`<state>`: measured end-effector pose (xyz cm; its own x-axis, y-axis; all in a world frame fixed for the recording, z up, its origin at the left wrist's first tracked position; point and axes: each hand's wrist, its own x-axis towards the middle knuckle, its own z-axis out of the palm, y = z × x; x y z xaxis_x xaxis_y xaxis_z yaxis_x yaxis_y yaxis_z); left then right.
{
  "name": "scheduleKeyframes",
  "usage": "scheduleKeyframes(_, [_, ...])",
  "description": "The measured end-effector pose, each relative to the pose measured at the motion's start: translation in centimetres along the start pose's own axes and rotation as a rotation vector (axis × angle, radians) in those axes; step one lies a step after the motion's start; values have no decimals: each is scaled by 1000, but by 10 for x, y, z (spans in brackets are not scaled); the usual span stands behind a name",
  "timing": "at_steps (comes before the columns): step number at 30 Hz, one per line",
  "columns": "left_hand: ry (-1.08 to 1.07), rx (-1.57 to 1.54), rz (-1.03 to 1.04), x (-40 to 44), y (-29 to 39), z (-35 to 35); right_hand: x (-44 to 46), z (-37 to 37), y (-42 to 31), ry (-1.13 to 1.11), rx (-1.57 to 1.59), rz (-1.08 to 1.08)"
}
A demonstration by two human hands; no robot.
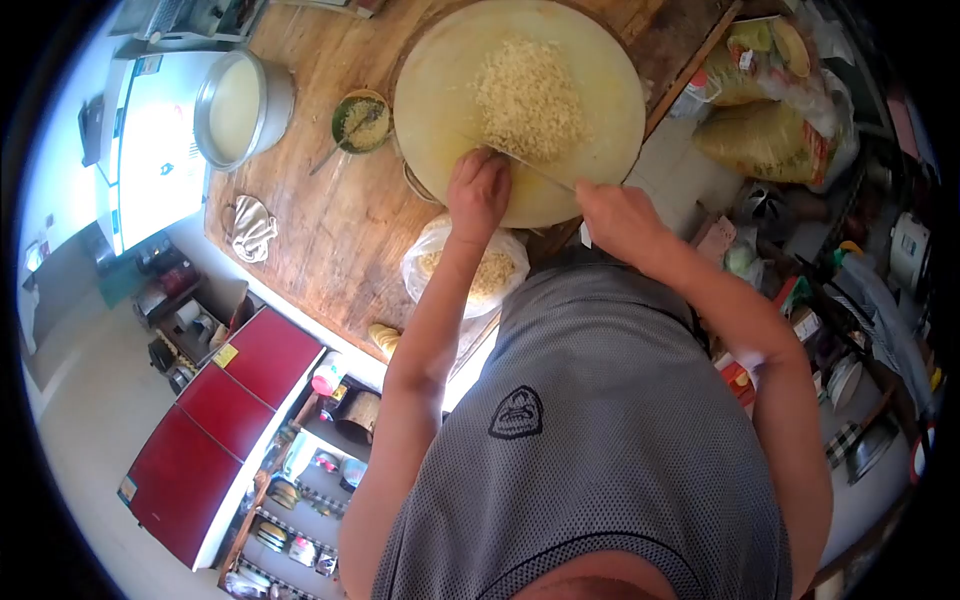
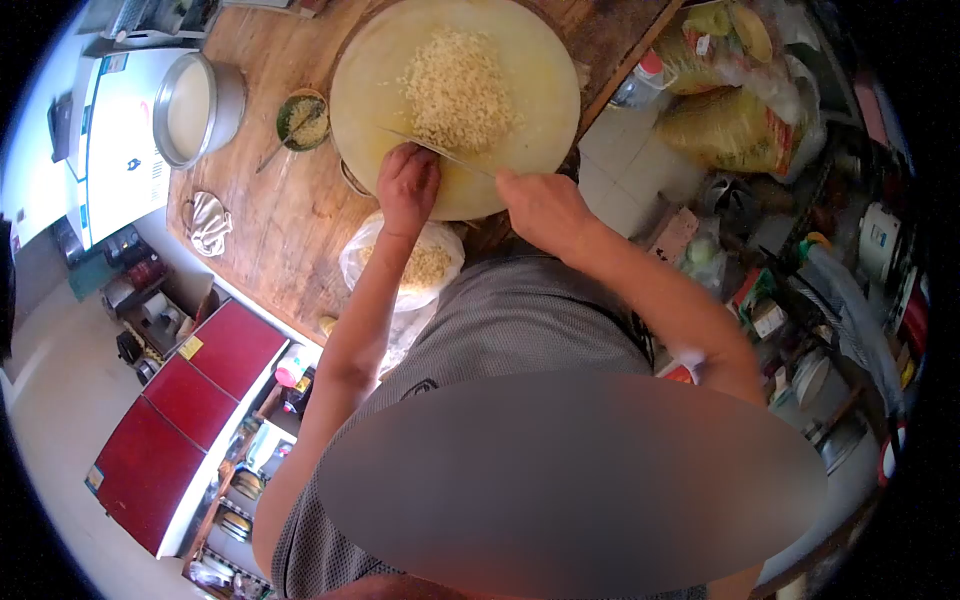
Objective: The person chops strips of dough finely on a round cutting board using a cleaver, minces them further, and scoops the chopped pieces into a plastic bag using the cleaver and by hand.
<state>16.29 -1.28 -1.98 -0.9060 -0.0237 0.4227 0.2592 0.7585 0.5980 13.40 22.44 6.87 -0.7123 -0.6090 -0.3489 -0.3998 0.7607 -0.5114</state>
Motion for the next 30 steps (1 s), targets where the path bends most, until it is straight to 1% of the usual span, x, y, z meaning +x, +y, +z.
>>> scheduleKeyframes(5, [2, -2, -36, -2, -1, 2, -20, -24, 6, 6, -23, 31])
scheduleKeyframes(6, [4, -5, -36, -2, -3, 4, -21, -23, 6, 6, -27, 33])
scheduleKeyframes(8, [-3, -14, -40, -3, -5, 3, -23, -20, 5, 73, 35, -15])
scheduleKeyframes(9, [-3, -12, -40, -2, -5, 4, -19, -18, 5, 73, 36, -16])
scheduleKeyframes(11, [2, -9, -13, -1, -5, 3, -4, -9, 3, -8, 9, -2])
scheduleKeyframes(14, [14, -12, -25, 1, -1, 0, 8, 3, 1, 18, 4, -7])
scheduleKeyframes(18, [3, 7, -46, 0, 1, 0, 10, 0, -1, 47, 15, -6])
scheduleKeyframes(21, [20, -38, -47, 0, 5, -4, 10, -1, -1, 54, 8, -19])
scheduleKeyframes(23, [45, -38, -55, -3, 6, -6, 9, -1, -1, 28, 3, -15])
scheduleKeyframes(30, [4, -23, -44, -6, -2, -2, -10, -10, 6, 36, -1, -19])
